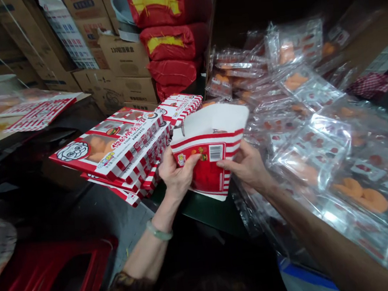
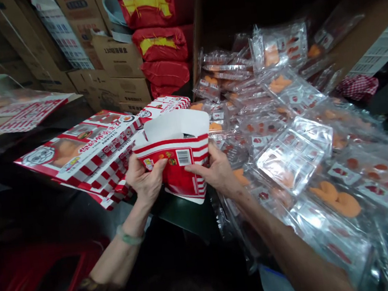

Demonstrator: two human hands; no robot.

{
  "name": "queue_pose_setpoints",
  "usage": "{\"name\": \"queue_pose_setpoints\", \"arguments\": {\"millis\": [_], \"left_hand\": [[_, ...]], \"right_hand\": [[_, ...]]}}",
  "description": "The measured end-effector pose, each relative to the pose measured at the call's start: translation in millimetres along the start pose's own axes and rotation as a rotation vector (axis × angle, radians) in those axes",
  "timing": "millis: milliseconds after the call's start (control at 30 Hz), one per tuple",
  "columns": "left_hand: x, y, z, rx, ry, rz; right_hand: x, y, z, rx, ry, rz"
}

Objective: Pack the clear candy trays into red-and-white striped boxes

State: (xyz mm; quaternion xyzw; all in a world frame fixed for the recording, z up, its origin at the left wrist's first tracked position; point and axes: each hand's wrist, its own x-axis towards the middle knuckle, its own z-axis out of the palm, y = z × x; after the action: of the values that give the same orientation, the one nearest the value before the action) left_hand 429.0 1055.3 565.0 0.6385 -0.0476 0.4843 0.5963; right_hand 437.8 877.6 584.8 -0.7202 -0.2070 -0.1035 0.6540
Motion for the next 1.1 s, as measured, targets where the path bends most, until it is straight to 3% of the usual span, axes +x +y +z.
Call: {"name": "queue_pose_setpoints", "arguments": {"millis": [100,167,333,500,567,633,700,833,1000,1100], "left_hand": [[-9,-12,-1.0,-0.022,-0.029,-0.083],[-14,-13,-3.2,-0.088,-0.085,-0.132],[-16,-5,-6.3,-0.209,-0.222,-0.252],[-18,-13,-15.5,-0.001,-0.200,-0.073],[-23,-18,-20.3,0.114,-0.212,-0.030],[-29,-22,-23.6,0.194,-0.219,0.023],[-33,-22,-25.5,0.223,-0.211,0.095],[-37,-18,-29.2,0.212,-0.189,0.169],[-40,-14,-35.3,0.222,-0.195,0.247],[-41,-14,-38.5,0.221,-0.207,0.252]], "right_hand": [[-7,10,-10,0.012,-0.255,0.209],[-14,11,-13,-0.006,-0.335,0.280],[-17,11,-5,-0.061,-0.172,0.226],[-17,21,3,-0.128,-0.148,0.206],[-17,19,4,-0.152,0.016,0.140],[-18,10,4,-0.211,0.232,-0.032],[-19,0,5,-0.309,0.319,-0.234],[-16,-14,12,-0.485,0.252,-0.416],[-7,-23,16,-0.718,0.173,-0.496],[-5,-28,15,-0.713,0.103,-0.539]]}}
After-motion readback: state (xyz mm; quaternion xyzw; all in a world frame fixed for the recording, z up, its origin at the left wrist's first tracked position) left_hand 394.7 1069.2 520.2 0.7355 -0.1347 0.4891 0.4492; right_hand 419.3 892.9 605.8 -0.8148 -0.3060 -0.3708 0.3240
